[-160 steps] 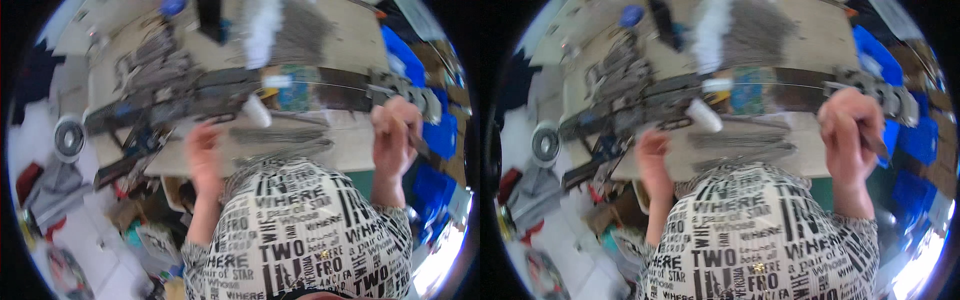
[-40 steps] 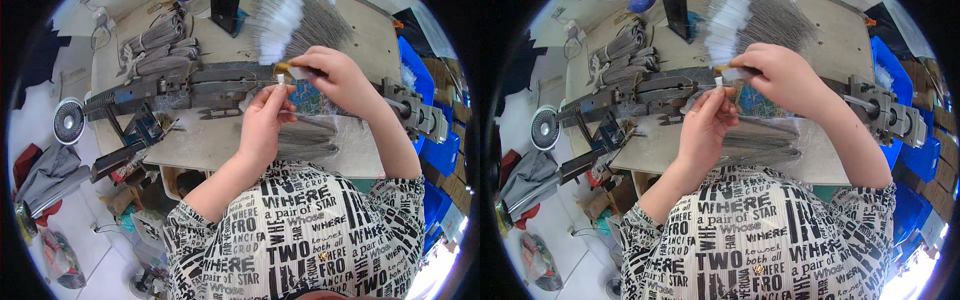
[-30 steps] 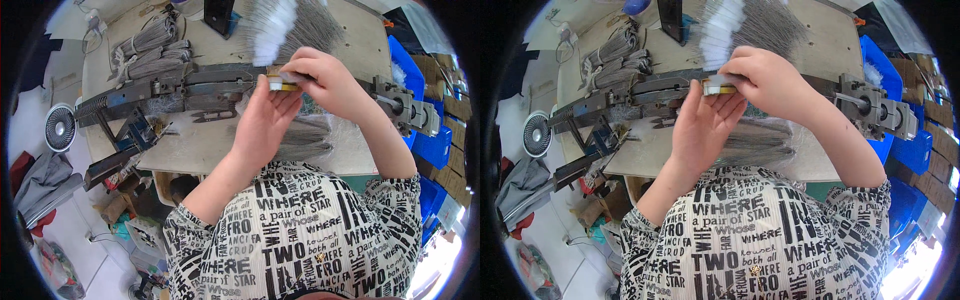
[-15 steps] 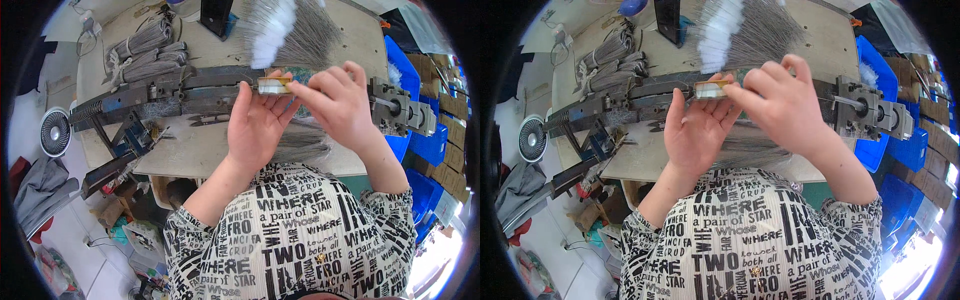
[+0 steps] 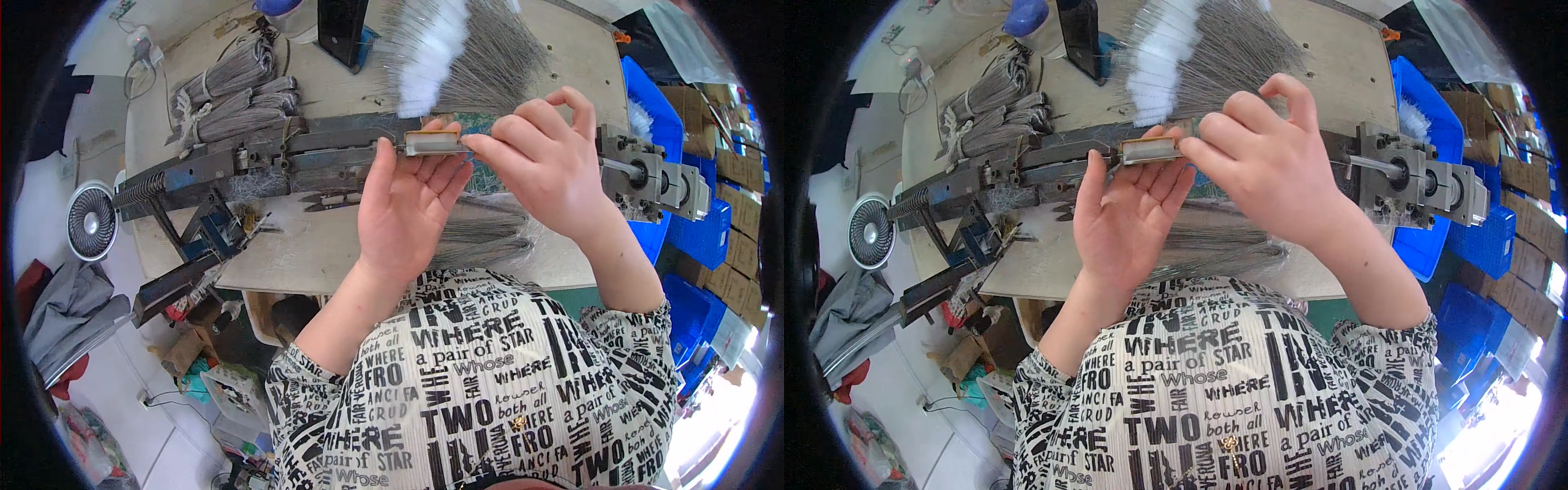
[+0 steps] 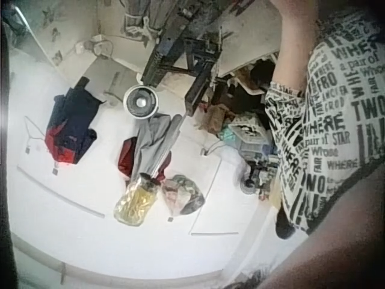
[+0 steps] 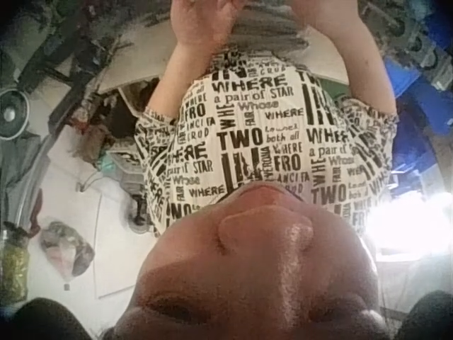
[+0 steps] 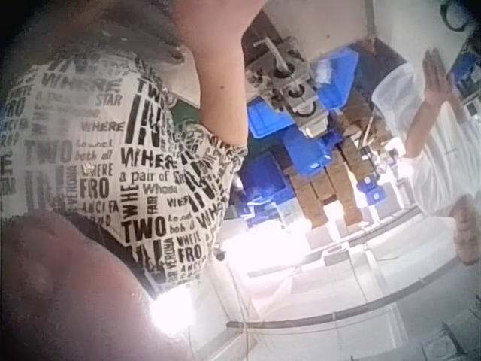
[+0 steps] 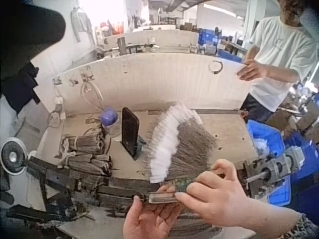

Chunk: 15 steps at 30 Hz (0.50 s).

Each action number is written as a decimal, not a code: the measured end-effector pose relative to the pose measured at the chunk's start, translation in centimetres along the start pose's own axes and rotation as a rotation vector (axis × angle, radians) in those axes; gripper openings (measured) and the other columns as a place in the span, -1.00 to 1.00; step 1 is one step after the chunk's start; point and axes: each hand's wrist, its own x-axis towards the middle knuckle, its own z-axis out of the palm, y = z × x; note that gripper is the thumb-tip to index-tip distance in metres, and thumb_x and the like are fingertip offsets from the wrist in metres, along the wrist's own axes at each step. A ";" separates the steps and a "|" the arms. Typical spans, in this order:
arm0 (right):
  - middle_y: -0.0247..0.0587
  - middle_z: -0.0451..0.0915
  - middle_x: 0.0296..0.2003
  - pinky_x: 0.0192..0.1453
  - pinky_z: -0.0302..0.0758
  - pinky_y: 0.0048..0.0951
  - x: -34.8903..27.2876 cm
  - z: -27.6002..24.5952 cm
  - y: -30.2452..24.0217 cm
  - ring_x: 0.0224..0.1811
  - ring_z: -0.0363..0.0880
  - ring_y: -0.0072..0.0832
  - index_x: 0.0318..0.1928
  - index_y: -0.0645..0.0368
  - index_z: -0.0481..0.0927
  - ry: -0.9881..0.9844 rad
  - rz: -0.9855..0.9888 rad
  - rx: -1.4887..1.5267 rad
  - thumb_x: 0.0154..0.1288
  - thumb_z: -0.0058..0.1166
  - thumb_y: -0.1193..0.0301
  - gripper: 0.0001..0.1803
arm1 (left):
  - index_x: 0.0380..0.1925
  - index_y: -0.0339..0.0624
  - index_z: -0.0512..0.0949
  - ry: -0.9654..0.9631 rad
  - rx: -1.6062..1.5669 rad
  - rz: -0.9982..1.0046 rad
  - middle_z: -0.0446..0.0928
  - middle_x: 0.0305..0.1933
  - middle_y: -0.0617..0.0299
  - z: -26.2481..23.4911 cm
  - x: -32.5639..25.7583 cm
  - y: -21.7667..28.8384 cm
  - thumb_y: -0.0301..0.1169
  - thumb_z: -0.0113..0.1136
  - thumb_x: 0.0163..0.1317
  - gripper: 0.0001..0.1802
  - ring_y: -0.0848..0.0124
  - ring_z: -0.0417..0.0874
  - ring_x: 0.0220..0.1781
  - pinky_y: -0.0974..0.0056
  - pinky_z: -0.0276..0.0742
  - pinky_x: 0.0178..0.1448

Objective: The person is assembling brushes by inserting bristles into a metal frame using a specialized machine.

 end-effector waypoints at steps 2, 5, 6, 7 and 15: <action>-0.55 0.51 -0.38 0.09 0.25 -0.20 0.0 0.1 0.1 -0.27 0.50 -0.52 -0.21 -0.09 0.67 -0.018 0.019 0.028 -0.06 0.27 0.37 -0.70 | 0.36 -0.34 0.21 0.012 0.006 -0.001 0.28 0.41 -0.01 0.3 0.1 -0.1 0.14 -0.27 0.48 -0.23 0.21 0.32 0.43 0.09 0.10 0.57; -0.56 0.50 -0.39 0.11 0.26 -0.19 0.3 0.3 0.2 -0.27 0.50 -0.52 -0.22 -0.09 0.67 0.048 -0.013 0.009 -0.06 0.27 0.37 -0.71 | 0.35 -0.34 0.22 0.025 0.002 0.000 0.29 0.40 -0.01 0.4 0.1 0.0 0.13 -0.26 0.48 -0.23 0.22 0.32 0.42 0.10 0.11 0.57; -0.55 0.50 -0.40 0.12 0.26 -0.18 0.3 0.3 0.1 -0.27 0.50 -0.53 -0.21 -0.09 0.68 0.028 -0.008 0.025 -0.07 0.26 0.37 -0.70 | 0.35 -0.34 0.21 0.026 -0.005 0.008 0.29 0.40 -0.01 0.4 0.1 0.0 0.13 -0.26 0.48 -0.24 0.22 0.32 0.42 0.10 0.11 0.57; -0.55 0.49 -0.40 0.14 0.26 -0.17 0.4 0.3 0.2 -0.27 0.50 -0.53 -0.21 -0.09 0.68 0.010 -0.010 0.043 -0.07 0.25 0.37 -0.69 | 0.35 -0.34 0.21 0.028 -0.005 0.011 0.29 0.40 -0.01 0.4 0.1 0.0 0.13 -0.26 0.48 -0.24 0.22 0.32 0.42 0.10 0.11 0.57; -0.54 0.49 -0.41 0.14 0.24 -0.17 0.2 -0.1 0.3 -0.26 0.49 -0.53 -0.17 -0.08 0.68 -0.025 -0.027 0.081 0.01 0.28 0.36 -0.71 | 0.37 -0.35 0.20 0.001 0.006 0.004 0.28 0.41 -0.01 0.4 0.0 0.0 0.12 -0.27 0.49 -0.24 0.23 0.33 0.42 0.12 0.14 0.55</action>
